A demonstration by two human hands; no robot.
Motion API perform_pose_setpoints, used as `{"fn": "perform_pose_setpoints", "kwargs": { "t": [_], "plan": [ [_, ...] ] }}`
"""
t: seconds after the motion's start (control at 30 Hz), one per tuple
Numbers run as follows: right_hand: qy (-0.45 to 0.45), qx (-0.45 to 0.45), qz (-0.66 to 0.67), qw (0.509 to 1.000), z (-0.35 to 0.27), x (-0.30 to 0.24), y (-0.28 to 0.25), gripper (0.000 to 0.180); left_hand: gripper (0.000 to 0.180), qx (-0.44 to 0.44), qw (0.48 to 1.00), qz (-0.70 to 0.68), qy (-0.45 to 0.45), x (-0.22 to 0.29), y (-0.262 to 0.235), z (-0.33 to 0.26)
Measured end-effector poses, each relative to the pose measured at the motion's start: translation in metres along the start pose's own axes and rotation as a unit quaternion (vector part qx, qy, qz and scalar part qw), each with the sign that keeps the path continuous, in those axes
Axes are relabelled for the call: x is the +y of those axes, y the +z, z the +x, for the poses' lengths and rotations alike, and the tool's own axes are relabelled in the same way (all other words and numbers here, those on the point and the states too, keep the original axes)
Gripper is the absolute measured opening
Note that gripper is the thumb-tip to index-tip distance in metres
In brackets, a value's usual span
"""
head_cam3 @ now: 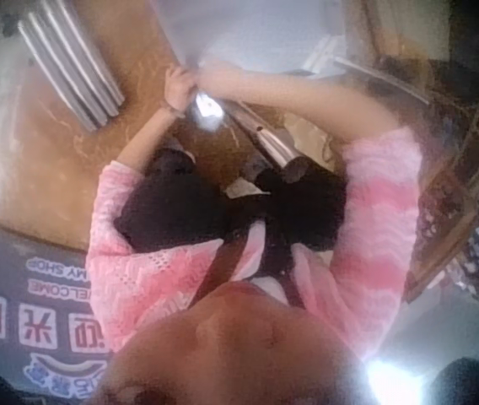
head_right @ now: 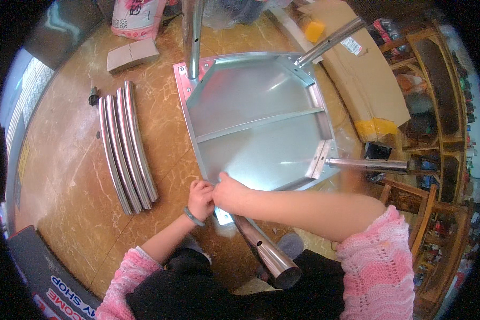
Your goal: The person assembles a metal frame by attaching cylindrical legs to a rectangular base using bolts and nuts. They sort hardware, insert bolts through pre-drilled holes, and tighten them by hand.
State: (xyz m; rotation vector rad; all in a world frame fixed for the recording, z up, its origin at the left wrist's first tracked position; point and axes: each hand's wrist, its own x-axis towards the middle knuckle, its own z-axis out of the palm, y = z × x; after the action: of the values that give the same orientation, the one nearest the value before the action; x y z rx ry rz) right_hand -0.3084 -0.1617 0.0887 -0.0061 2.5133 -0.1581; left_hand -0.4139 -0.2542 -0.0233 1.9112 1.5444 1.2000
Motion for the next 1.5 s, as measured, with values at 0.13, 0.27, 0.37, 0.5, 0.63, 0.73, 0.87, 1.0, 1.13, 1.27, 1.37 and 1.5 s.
{"fn": "perform_pose_setpoints", "kwargs": {
  "t": [0.13, 0.27, 0.37, 0.5, 0.63, 0.73, 0.87, 1.0, 1.13, 1.27, 1.37, 1.5],
  "plan": [
    [-0.11, -0.038, -0.069, 0.991, -0.001, 0.006, -0.009, 0.007, 0.019, -0.013, 1.0, 0.003, 0.003, -0.001, 0.001, -0.002],
    [-0.125, -0.069, -0.057, 0.988, 0.004, 0.005, -0.008, 0.008, 0.02, -0.039, 0.999, 0.003, -0.001, 0.0, -0.001, -0.004],
    [-0.013, -0.072, 0.066, 0.995, 0.007, 0.007, 0.001, 0.008, 0.024, -0.036, 0.999, -0.002, -0.003, 0.0, -0.003, -0.003],
    [0.187, -0.13, 0.31, 0.923, 0.013, 0.01, 0.012, 0.012, 0.026, -0.032, 0.999, -0.011, -0.007, -0.002, -0.004, -0.002],
    [0.175, -0.072, 0.222, 0.957, 0.002, -0.001, 0.01, 0.021, 0.023, -0.015, 1.0, -0.021, 0.0, -0.002, -0.002, -0.004],
    [0.071, 0.039, 0.005, 0.997, -0.007, -0.003, 0.002, 0.016, 0.023, -0.022, 1.0, -0.013, 0.004, -0.004, -0.001, -0.005],
    [-0.07, -0.042, -0.063, 0.995, -0.002, 0.004, -0.004, 0.011, 0.026, -0.049, 0.999, -0.011, 0.005, -0.005, -0.003, -0.004],
    [0.031, -0.101, 0.094, 0.99, 0.004, 0.003, 0.001, 0.014, 0.026, -0.023, 1.0, -0.012, 0.008, -0.002, -0.004, -0.002],
    [0.211, -0.106, 0.283, 0.929, 0.008, -0.005, 0.007, 0.014, 0.028, -0.029, 0.999, -0.015, 0.01, -0.002, -0.003, 0.0],
    [0.151, -0.043, 0.168, 0.973, 0.001, -0.006, 0.006, 0.012, 0.023, -0.032, 0.999, 0.001, 0.012, -0.004, -0.002, -0.001],
    [-0.043, -0.011, -0.041, 0.998, 0.001, 0.003, 0.001, 0.008, 0.02, -0.044, 0.999, 0.002, 0.016, -0.006, 0.0, -0.002],
    [-0.149, -0.014, -0.089, 0.985, 0.005, 0.012, -0.003, 0.01, 0.018, -0.04, 0.999, 0.014, 0.015, -0.006, 0.001, -0.003]
  ]
}}
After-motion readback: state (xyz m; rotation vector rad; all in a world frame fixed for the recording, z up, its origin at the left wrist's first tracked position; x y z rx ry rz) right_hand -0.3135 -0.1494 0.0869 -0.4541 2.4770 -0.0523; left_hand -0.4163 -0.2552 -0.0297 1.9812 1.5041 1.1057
